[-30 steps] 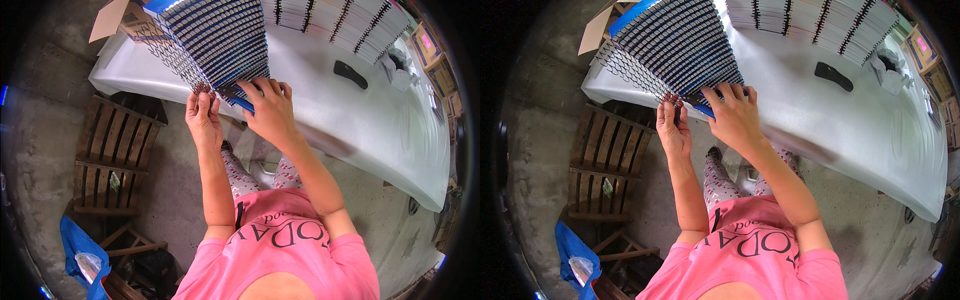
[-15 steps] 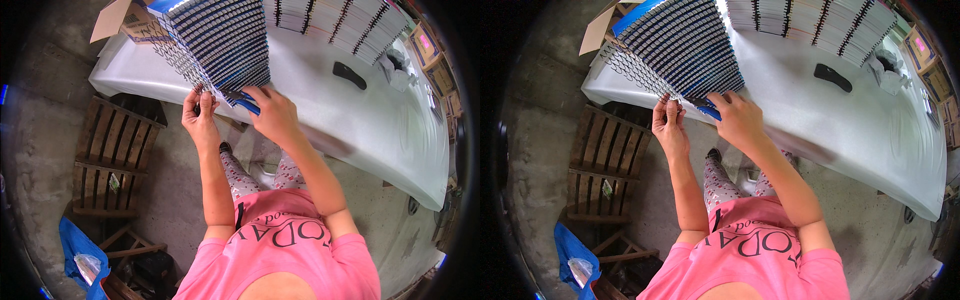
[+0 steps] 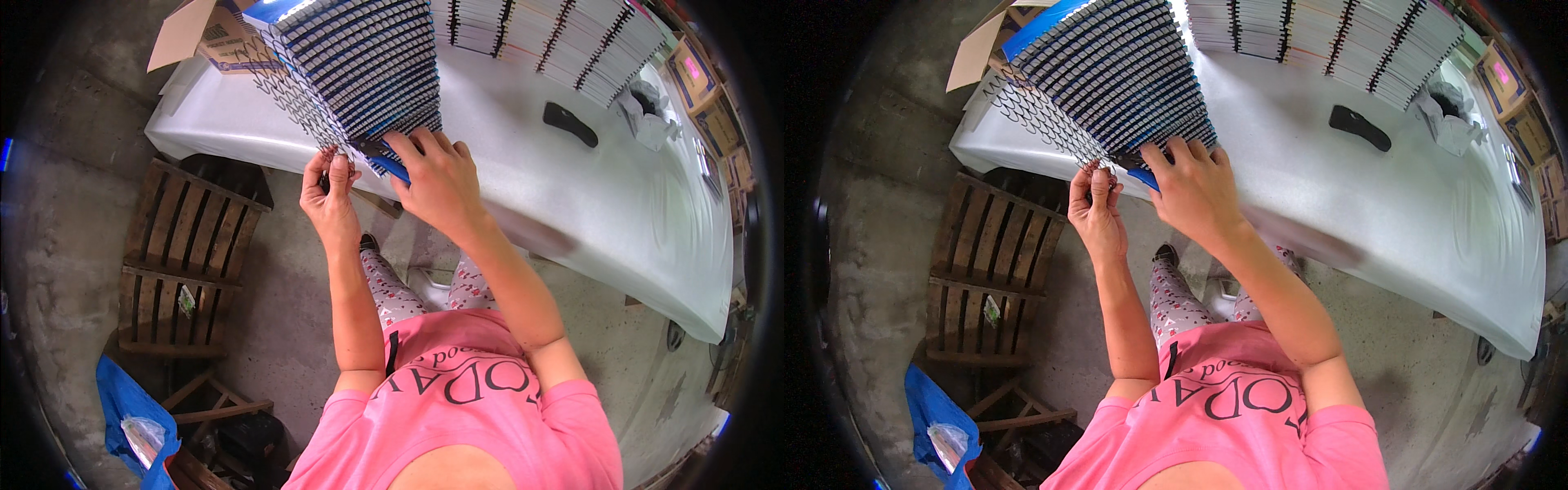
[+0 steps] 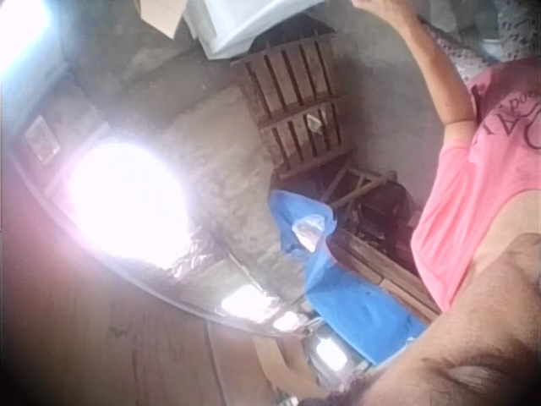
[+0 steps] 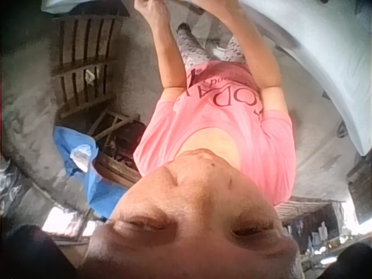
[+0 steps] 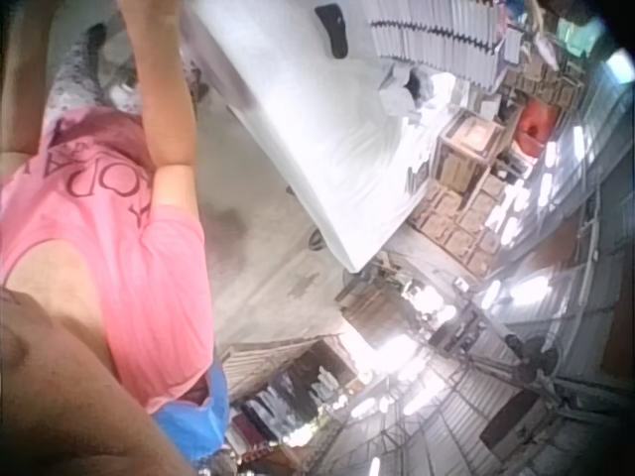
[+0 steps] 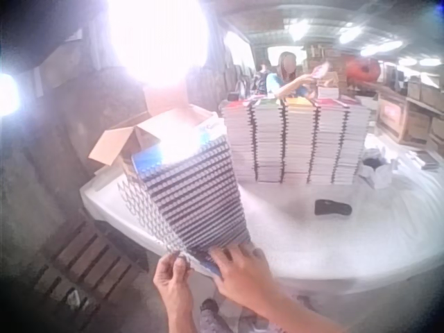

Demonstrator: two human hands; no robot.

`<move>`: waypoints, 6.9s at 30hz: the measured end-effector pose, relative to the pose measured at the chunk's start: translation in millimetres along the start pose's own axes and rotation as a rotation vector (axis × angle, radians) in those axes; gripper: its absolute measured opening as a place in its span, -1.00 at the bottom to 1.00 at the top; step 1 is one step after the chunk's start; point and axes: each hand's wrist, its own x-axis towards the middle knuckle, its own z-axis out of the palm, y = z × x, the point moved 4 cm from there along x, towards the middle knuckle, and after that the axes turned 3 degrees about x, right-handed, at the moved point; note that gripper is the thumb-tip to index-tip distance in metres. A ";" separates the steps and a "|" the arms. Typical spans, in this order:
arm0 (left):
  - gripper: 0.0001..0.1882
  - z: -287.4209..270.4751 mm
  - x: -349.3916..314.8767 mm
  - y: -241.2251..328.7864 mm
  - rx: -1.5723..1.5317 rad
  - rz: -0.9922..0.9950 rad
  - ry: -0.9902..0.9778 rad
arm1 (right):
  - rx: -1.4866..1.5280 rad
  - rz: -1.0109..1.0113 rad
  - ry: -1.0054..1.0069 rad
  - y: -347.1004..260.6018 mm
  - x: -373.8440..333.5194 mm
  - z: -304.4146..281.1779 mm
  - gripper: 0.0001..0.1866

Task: The person uses a pair of shears to clip the excess metal wire from the spiral binding of a stack of notebooks on a table.

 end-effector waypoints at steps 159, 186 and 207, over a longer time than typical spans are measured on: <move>-0.56 19.0 14.6 63.7 0.089 0.103 -0.127 | 0.070 -0.024 0.127 -4.1 20.0 -36.6 -0.48; -0.72 15.2 28.5 65.4 0.204 0.040 -0.170 | 0.047 -0.022 -0.021 -8.3 34.1 -31.8 -0.64; -0.66 275.8 -99.4 -63.8 -0.344 -1.079 -0.676 | -0.281 0.685 0.222 278.2 -198.8 -183.8 -0.52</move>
